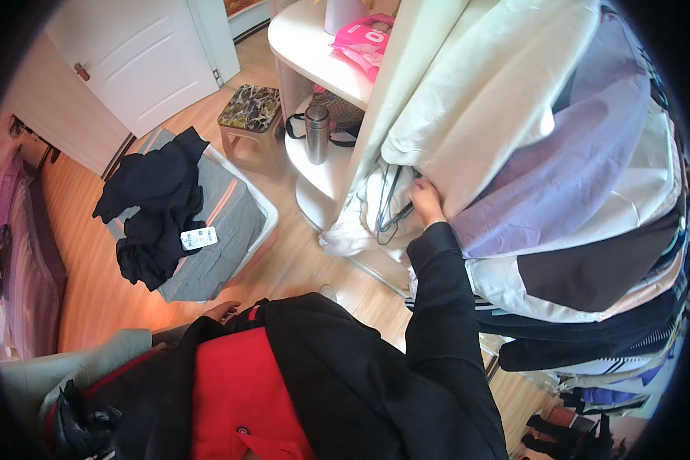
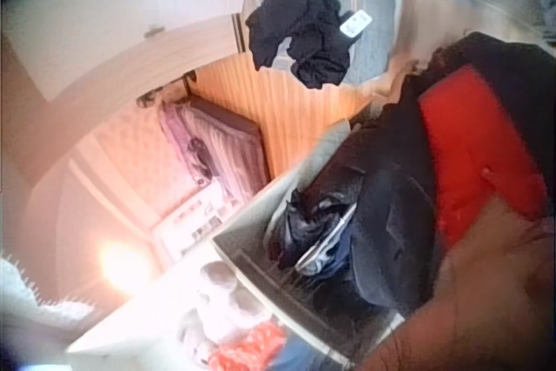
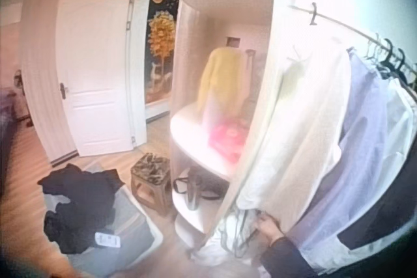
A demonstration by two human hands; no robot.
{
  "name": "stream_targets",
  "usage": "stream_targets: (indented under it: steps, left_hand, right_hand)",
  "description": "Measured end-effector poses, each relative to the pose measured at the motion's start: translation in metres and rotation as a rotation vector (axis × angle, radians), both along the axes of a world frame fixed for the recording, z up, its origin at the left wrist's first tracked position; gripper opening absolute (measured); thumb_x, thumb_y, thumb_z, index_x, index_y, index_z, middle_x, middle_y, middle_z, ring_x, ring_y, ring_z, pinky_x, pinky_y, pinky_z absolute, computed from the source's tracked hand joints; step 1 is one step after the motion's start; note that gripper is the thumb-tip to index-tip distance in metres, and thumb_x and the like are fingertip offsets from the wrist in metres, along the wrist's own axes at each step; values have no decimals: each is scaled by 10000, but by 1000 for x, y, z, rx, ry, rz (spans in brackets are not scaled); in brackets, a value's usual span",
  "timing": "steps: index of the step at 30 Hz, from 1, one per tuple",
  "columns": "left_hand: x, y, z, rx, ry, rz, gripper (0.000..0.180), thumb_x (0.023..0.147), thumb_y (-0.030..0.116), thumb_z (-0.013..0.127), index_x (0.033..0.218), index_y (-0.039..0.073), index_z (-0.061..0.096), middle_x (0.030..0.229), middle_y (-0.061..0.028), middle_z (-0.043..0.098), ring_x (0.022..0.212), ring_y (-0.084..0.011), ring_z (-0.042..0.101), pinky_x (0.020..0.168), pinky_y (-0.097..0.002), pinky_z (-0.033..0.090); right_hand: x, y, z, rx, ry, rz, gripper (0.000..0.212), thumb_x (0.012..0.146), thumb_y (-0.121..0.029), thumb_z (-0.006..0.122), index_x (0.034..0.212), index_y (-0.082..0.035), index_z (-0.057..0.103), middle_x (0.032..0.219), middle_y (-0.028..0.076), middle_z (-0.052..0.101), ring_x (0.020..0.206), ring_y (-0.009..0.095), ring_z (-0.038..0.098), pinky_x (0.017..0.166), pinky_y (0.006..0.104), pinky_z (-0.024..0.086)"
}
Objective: The person removes a light purple jacket from a closet shelf and places it on a clothing rack. They then pick up a white jacket, place it on a hanger, and hang it on the rack. Next, they pick up a black garment, place it on a blue hanger, and hang it on the rack. Finally, they pick up a pair of black shorts, place them on a black hanger, and hang them on the rack.
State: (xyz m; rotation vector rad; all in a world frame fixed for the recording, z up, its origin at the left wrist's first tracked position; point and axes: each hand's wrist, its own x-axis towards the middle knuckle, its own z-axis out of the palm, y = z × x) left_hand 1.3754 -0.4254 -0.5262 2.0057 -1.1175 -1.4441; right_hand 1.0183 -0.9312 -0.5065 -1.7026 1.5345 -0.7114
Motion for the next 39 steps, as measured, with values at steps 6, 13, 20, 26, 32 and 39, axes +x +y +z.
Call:
stream_targets:
  steps: [6, 13, 20, 26, 32, 39]
  left_hand:
    - [-13, 23, -32, 113, 33, 115, 476, 944, 130, 631, 1392, 88, 475, 1296, -106, 566, 1146, -172, 556, 974, -288, 446]
    - [-26, 47, -57, 69, -36, 135, 442, 962, 110, 596, 1382, 62, 467, 1153, -84, 645, 1062, -191, 617, 928, -298, 476]
    - [-28, 44, -61, -91, 188, 228, 340, 959, 55, 468, 1280, 43, 578, 1223, -130, 629, 1148, -209, 574, 966, -304, 442]
    - [-31, 21, -38, -243, 102, 175, 355, 938, 82, 497, 1286, 35, 550, 1214, -181, 619, 1155, -324, 576, 973, -362, 450]
    - [-11, 7, -51, -310, -61, 9, 365, 922, 90, 529, 1282, 35, 547, 1206, -189, 619, 1131, -346, 579, 961, -388, 457]
    - [7, -1, -55, -285, -6, 35, 368, 916, 58, 517, 1281, 27, 550, 1177, -178, 643, 1086, -315, 614, 931, -371, 480]
  right_hand:
    - [-30, -7, -93, 393, -56, 58, 201, 942, -196, 526, 953, -30, 640, 723, 49, 612, 562, 148, 583, 461, 306, 445]
    - [8, 36, -122, -91, 221, -16, 255, 893, -203, 534, 915, 14, 668, 878, 277, 665, 840, 429, 648, 779, 485, 500]
    - [-3, 80, -140, -250, -23, -236, 296, 899, -123, 560, 1117, 55, 654, 1160, 234, 661, 1055, 366, 614, 926, 418, 460]
    - [-11, 83, -171, 600, -102, -253, 284, 953, -390, 561, 1009, -114, 601, 1005, 50, 655, 950, 191, 620, 767, 360, 506]
    - [-19, 96, -145, 662, -646, -229, 279, 981, -429, 495, 914, -164, 552, 826, -6, 639, 742, 171, 669, 578, 298, 540]
    - [-29, 104, -121, 681, -849, -323, 316, 976, -386, 475, 1085, -103, 561, 1100, 79, 664, 1040, 246, 634, 926, 425, 459]
